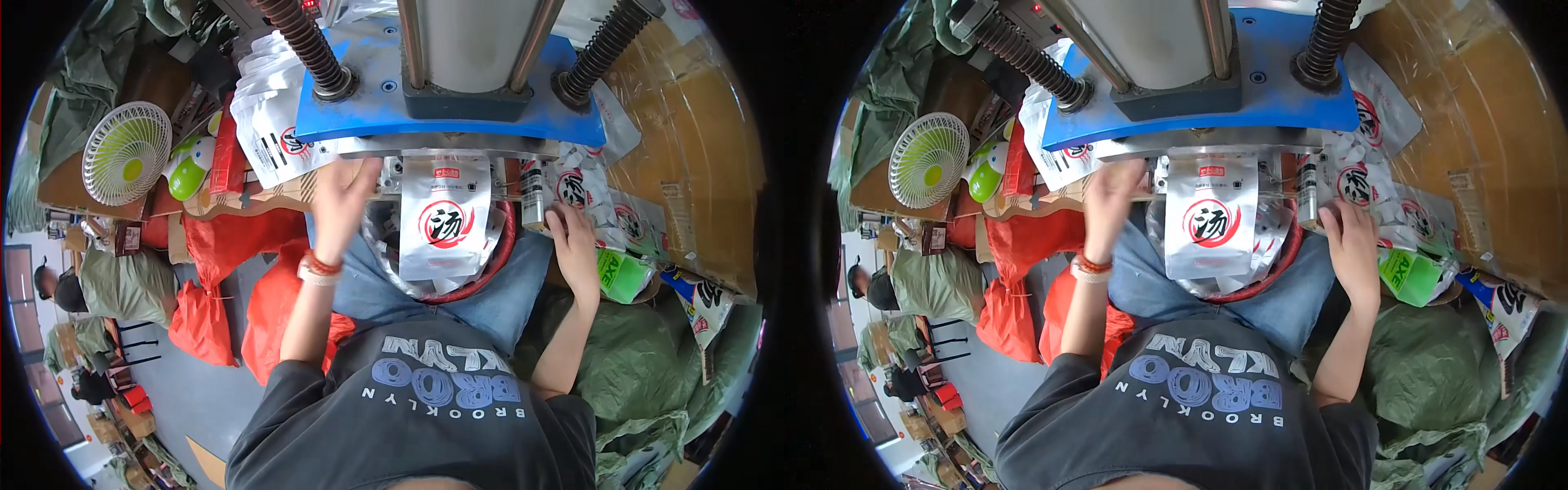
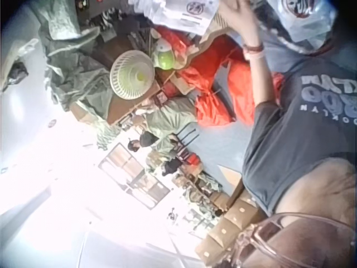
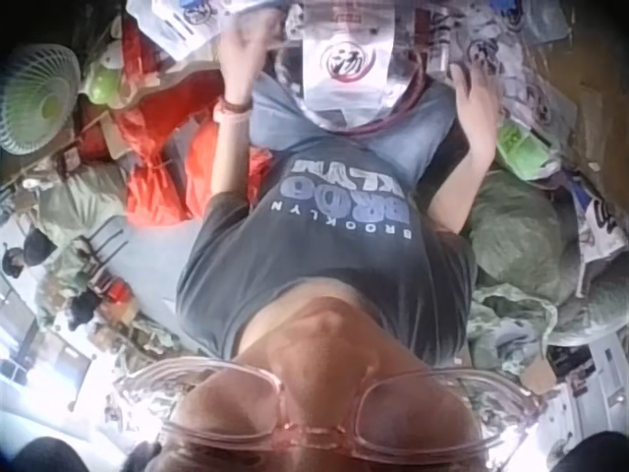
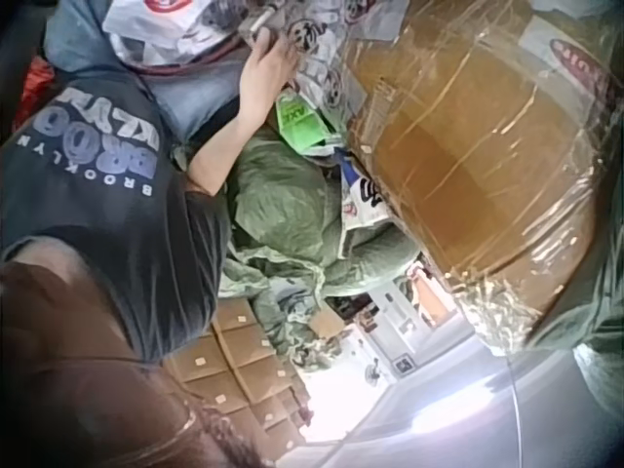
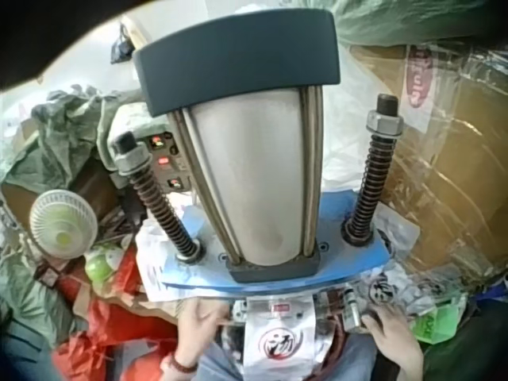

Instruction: Sealing small plastic pouches using a heat-sealing machine.

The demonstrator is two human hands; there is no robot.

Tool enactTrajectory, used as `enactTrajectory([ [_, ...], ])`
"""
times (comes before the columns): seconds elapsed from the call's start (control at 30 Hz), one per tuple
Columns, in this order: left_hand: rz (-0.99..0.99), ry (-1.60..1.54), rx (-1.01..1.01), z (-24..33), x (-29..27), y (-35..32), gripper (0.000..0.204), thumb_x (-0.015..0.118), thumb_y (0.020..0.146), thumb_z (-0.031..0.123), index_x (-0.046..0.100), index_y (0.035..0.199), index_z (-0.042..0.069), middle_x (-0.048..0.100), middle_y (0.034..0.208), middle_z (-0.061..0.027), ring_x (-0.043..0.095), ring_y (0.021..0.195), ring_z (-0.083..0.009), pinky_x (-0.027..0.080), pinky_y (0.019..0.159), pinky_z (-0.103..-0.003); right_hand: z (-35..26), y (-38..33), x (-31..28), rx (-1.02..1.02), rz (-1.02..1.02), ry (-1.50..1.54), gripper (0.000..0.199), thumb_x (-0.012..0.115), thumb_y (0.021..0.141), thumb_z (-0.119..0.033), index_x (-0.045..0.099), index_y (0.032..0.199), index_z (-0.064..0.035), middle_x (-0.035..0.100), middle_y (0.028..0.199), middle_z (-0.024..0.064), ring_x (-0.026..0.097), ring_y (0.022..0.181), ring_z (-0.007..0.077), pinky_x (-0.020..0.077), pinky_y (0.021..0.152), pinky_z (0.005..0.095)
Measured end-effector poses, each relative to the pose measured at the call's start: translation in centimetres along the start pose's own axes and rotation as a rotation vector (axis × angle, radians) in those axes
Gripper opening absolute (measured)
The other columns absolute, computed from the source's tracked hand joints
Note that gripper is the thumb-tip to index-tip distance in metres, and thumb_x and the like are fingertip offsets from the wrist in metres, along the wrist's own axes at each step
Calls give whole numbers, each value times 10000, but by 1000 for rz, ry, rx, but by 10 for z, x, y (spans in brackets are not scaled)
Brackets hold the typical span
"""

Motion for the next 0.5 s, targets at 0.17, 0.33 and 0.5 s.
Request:
enactTrajectory([
  [0.17, -135, 845, 333, -46, -15, -19, 826, 697, 812, 463, 333, 1475, 132, 314, 1530, -158, 232, 1440, -344, 204, 1112, -615, 2, -25, -13, -126, 312, -301, 368, 480, 990, -325, 578, 1209, -47, 506, 1309, 139, 406, 1234, 374, 270, 1067, 472],
  [0.33, 43, 509, 338, -28, -42, -45, 279, 664, 816, 49, 690, 1086, 118, 696, 1102, -54, 671, 1019, -244, 544, 815, -336, 20, -22, -24, -135, 153, -208, 339, 506, 978, -281, 575, 1203, -38, 541, 1267, 144, 407, 1234, 376, 321, 1039, 452],
  [0.5, 54, 530, 324, -25, -35, -49, 290, 670, 820, 46, 693, 1092, 143, 703, 1078, -57, 708, 880, -214, 557, 706, -315, 27, -13, -28, -256, -217, 222, 249, 584, 916, -127, 598, 1129, 1, 583, 1182, 134, 554, 1072, 282, 425, 921, 352],
])
Point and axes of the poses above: each hand's wrist, its own y-axis towards the middle knuckle, its own x-axis out of the palm, z = x × y, the point moved 8 cm from there along y, towards the middle knuckle
